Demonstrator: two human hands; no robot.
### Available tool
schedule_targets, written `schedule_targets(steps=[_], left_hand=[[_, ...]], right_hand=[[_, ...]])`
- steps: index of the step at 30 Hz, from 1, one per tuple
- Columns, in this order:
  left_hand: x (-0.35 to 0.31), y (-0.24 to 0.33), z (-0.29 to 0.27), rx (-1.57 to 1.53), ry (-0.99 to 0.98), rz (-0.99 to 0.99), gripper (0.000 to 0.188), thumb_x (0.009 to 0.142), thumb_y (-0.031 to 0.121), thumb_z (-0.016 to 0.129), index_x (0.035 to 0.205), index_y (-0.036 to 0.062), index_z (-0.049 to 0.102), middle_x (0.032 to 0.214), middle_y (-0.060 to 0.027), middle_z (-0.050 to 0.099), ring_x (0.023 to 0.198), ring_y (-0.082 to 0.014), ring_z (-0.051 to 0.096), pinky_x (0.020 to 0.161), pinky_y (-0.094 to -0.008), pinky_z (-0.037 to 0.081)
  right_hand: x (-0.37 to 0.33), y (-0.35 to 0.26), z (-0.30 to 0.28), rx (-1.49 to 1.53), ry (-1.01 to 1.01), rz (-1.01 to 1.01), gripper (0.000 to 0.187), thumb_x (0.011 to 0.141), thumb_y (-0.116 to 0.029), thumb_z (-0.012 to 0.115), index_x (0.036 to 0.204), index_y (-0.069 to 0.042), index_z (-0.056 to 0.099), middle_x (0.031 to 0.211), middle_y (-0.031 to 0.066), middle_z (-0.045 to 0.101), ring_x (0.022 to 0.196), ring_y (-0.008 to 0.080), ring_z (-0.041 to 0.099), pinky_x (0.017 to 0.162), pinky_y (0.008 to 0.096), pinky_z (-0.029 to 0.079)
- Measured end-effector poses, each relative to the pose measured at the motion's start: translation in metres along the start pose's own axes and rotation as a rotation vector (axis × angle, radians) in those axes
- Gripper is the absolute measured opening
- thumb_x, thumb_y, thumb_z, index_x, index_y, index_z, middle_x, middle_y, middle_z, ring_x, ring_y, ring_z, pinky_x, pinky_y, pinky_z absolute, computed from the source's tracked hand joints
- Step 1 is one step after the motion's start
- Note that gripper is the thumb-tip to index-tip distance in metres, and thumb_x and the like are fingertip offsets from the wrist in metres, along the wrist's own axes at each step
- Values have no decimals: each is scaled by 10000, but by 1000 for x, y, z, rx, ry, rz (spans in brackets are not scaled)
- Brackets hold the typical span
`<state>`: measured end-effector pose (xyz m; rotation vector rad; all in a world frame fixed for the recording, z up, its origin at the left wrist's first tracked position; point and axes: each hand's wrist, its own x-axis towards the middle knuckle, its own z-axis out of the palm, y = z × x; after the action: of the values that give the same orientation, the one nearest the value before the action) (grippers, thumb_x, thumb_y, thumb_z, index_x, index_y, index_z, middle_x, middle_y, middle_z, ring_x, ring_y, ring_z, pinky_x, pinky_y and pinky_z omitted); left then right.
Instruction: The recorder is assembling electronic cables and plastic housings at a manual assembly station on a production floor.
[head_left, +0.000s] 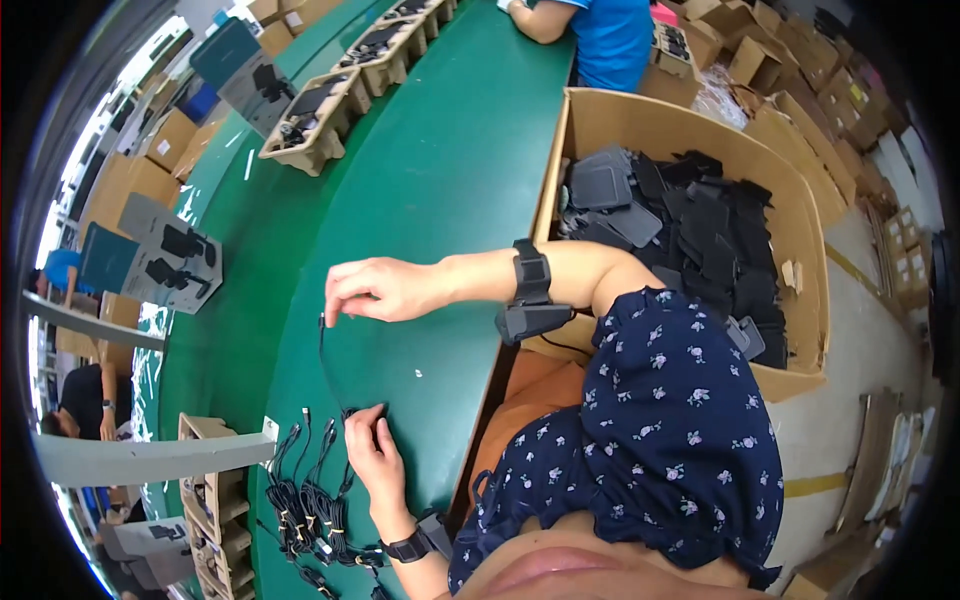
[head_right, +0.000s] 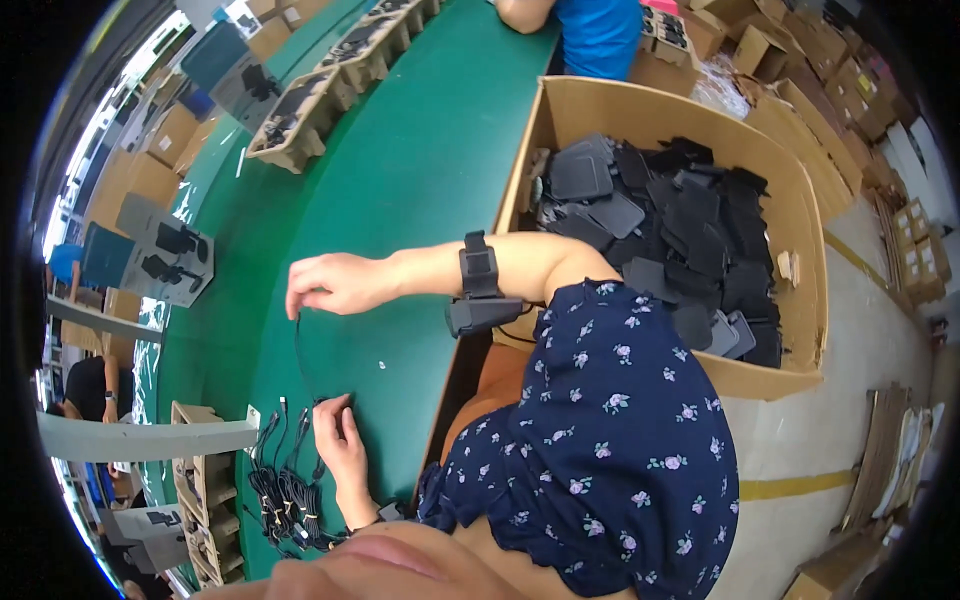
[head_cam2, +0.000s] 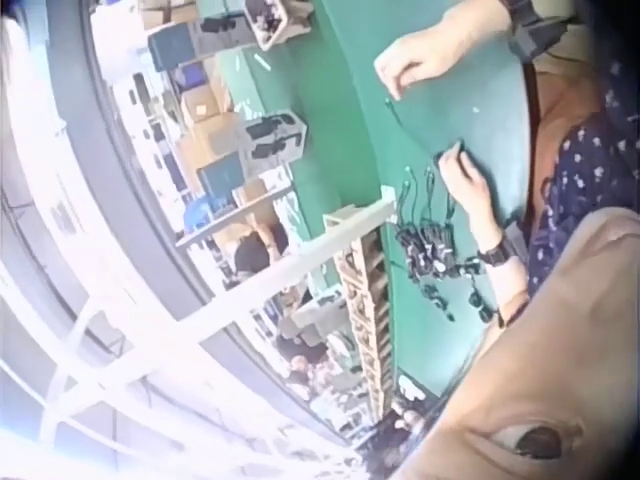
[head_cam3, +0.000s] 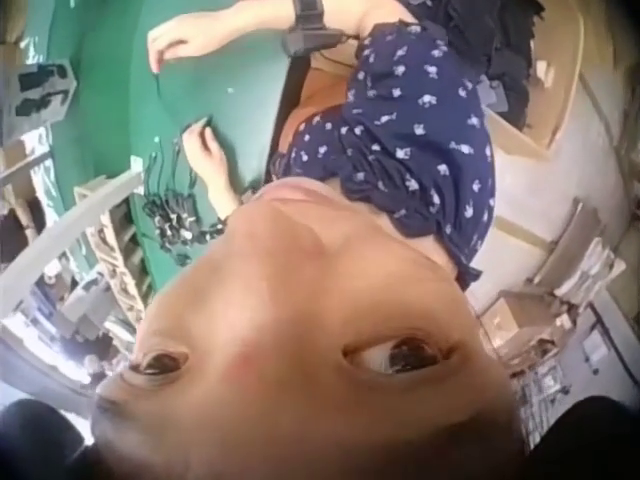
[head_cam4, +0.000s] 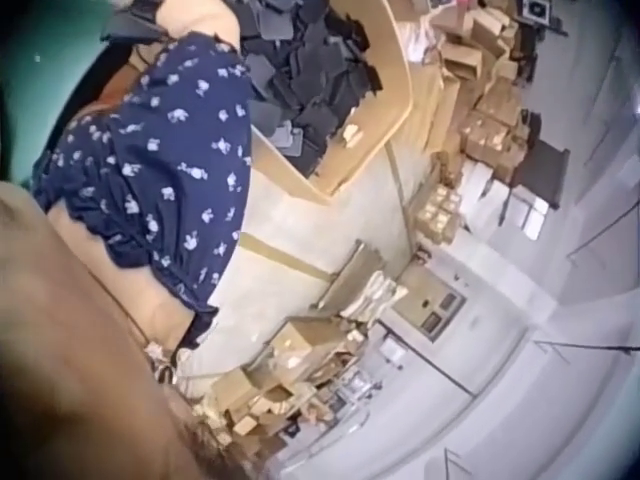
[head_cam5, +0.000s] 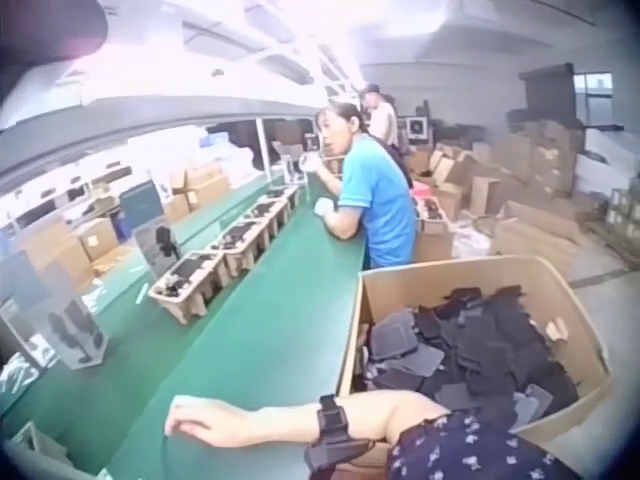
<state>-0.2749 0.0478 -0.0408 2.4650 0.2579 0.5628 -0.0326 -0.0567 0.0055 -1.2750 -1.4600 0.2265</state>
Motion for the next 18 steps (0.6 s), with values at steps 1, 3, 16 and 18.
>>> schedule_targets(steps=[1,3,16,18], left_hand=[[0,1,-1,-2,-28,1,145,834,-23,516,963,-3,579,924,-131,568,856,-270,551,777,-329,446],[4,4,0,-6,-31,4,158,838,-23,515,981,-4,579,932,-131,565,863,-261,548,779,-324,445],[7,6,2,52,-43,2,146,869,4,514,1000,-9,578,958,-130,575,885,-263,557,809,-349,445],[7,2,2,46,-26,-9,144,870,3,514,998,-7,581,951,-127,577,876,-259,560,805,-347,446]], right_hand=[[-2,-11,-4,26,38,-34,162,829,-35,516,901,-96,648,915,61,563,864,230,568,741,339,459],[-13,-33,-16,26,55,9,150,839,-40,522,906,-95,645,913,57,570,868,219,571,729,325,463],[-229,14,-235,-807,770,819,367,832,-243,623,1134,-43,564,1088,87,596,996,160,568,871,284,455],[-273,45,-259,-1016,752,1015,568,774,-347,682,1198,-11,510,1148,144,573,1085,218,541,923,319,434]])
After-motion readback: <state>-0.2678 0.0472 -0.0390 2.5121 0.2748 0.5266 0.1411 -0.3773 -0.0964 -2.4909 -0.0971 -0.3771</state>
